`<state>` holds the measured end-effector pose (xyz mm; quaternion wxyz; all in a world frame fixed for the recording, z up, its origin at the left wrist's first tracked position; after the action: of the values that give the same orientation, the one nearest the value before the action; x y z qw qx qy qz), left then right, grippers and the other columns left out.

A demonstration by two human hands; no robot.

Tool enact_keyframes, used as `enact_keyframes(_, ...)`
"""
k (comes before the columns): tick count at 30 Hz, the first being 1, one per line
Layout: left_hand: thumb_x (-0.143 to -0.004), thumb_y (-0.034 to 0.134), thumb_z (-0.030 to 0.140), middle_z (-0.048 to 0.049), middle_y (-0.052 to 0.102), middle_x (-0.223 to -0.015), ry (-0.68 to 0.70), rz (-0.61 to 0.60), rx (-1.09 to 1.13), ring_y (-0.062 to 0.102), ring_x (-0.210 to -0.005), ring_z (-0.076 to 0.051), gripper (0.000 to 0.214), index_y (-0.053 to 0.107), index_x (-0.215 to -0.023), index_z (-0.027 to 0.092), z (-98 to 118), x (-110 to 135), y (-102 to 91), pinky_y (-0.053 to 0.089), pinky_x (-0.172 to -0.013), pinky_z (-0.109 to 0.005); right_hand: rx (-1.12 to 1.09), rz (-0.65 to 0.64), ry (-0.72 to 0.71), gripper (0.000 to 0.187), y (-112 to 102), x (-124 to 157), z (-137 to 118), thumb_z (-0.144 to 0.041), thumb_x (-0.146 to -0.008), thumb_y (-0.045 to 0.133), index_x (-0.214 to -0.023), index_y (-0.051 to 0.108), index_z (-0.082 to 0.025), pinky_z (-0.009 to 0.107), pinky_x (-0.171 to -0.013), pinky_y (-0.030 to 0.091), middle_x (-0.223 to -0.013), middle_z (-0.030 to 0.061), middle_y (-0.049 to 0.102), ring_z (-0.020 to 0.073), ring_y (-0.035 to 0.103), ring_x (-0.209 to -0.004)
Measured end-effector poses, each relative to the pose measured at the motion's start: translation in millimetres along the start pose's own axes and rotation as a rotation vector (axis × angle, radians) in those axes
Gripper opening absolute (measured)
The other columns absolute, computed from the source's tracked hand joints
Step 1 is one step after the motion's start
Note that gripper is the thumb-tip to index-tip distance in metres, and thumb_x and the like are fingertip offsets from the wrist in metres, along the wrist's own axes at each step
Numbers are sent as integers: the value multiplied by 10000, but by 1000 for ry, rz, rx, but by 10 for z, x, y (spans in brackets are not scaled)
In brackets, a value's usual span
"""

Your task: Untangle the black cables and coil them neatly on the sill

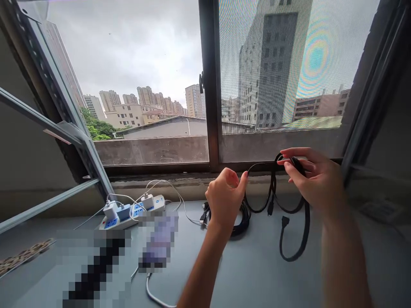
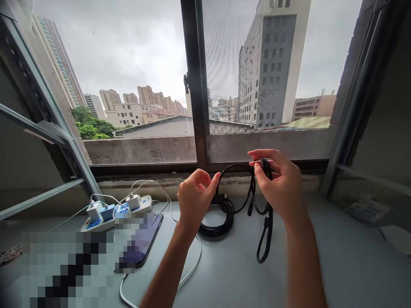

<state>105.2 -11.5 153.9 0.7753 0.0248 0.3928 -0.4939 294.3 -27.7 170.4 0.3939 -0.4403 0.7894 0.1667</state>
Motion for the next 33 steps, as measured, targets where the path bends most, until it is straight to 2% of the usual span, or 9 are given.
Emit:
enact_keyframes(3, -773, 731, 443, 39, 558, -579, 5, 48, 75, 488, -474, -120, 334, 542, -636, 204, 41, 10, -41, 294, -534, -242, -37, 16, 18, 181, -1, -1, -4, -284, -787, 631, -960, 680, -262, 211, -511, 524, -851, 13, 692, 197, 684, -845)
enact_keyframes(5, -773, 718, 480, 34, 586, -608, -6, 9, 133, 502, -475, -122, 346, 553, -645, 205, 61, 15, -42, 308, -527, -243, -47, 11, 33, 184, 9, 3, -28, -292, -773, 647, -951, 681, -260, 207, -493, 517, -861, 10, 689, 195, 688, -816)
enact_keyframes(9, -776, 683, 547, 17, 613, -608, -84, -195, 173, 576, -551, -167, 350, 591, -745, 211, 63, 31, -6, 352, -539, -243, -52, -46, 62, 189, 33, 35, -120, -313, -758, 667, -940, 678, -262, 220, -501, 526, -903, 11, 682, 203, 694, -802)
enact_keyframes(12, -780, 682, 519, 26, 613, -590, -137, -324, 155, 566, -494, -162, 314, 613, -853, 222, 19, 50, 45, 373, -523, -244, -74, -82, 46, 176, 36, 71, -191, -289, -777, 655, -950, 670, -265, 227, -540, 532, -933, 13, 678, 208, 692, -844)
enact_keyframes(16, -830, 585, 562, 11, 589, -543, -198, -454, 317, 485, -362, -135, 387, 568, -721, 190, -44, 81, 157, 321, -408, -230, -114, -103, 0, 152, 23, 110, -236, -239, -801, 626, -942, 665, -277, 208, -533, 522, -986, 2, 664, 198, 690, -872)
enact_keyframes(21, -937, 445, 515, 38, 485, -431, -11, -470, 578, 426, -338, -110, 370, 552, -791, 192, 105, 145, 151, 308, -378, -192, -191, -107, -22, 169, 27, 118, -221, -227, -807, 621, -959, 672, -279, 184, -486, 528, -954, 0, 660, 191, 686, -880)
enact_keyframes(25, -959, 463, 483, 59, 412, -402, 102, -353, 794, 347, -313, -76, 362, 472, -750, 188, 281, 231, 46, 251, -343, -160, -278, -54, 29, 115, 85, 76, -126, -260, -806, 613, -898, 681, -247, 174, -422, 524, -885, 14, 661, 208, 672, -916)
enact_keyframes(29, -974, 453, 466, 71, 344, -399, 100, 2, 973, 271, -295, -67, 384, 411, -712, 188, 303, 225, -106, 208, -306, -152, -350, -8, 118, 127, 157, 15, 14, -278, -772, 646, -878, 681, -218, 203, -477, 573, -903, 23, 667, 202, 667, -926)
enact_keyframes(33, -963, 470, 491, 83, 292, -392, 99, 272, 1015, 201, -283, -75, 385, 412, -722, 195, 210, 88, -291, 181, -274, -154, -427, 1, 146, 132, 148, -33, 89, -264, -767, 655, -891, 683, -228, 273, -694, 606, -1011, 21, 689, 185, 674, -937)
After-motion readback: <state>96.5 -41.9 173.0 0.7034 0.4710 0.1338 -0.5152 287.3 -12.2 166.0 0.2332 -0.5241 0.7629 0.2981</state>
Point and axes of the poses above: each hand's wrist, its own x-axis away from the middle knuckle, its own y-axis out of the palm, z = x × y, the point moved 3 cm from there along -x, towards the middle knuckle
